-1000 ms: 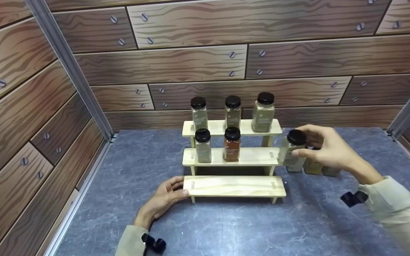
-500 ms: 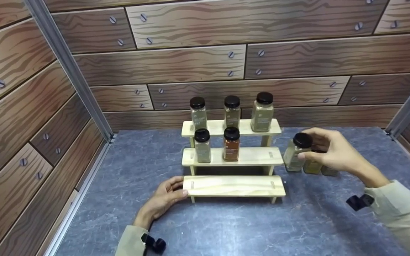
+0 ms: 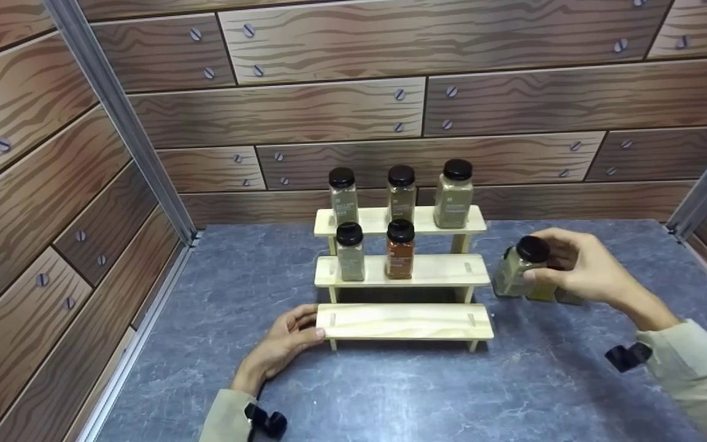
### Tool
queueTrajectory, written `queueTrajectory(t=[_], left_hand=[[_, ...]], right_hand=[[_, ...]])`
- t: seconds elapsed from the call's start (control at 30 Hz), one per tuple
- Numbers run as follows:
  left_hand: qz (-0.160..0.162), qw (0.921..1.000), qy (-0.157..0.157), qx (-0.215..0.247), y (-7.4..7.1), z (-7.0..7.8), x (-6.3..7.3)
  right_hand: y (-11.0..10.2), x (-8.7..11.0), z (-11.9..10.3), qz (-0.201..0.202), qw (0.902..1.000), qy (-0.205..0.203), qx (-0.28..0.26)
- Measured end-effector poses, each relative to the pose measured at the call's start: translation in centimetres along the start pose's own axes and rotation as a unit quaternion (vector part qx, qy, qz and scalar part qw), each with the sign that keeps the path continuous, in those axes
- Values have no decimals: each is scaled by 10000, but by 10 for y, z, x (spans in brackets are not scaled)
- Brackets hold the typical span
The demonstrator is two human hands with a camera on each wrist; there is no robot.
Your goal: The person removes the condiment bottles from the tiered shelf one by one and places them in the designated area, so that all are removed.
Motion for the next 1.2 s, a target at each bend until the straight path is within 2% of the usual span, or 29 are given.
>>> queueTrajectory(t=[0.5,0.83,1.2], left_hand=[[5,10000,10,-23,-1,0,1],[-9,10000,39,32,0,0,0],[-16,10000,-7,63,0,0,0]], right_hand=[[5,2,27,-2,9999,105,7],[11,5,41,-69,9994,328,37],[17,8,53,-82,9995,310,37]])
Point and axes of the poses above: each hand's wrist, its own x-axis away from the middle knuckle, its own y-axis out of the palm, z = x × y, the point moved 8 cm from there along -x, towards the middle knuckle, and after that the axes turned 11 degrees about y, right-handed, at the moved point
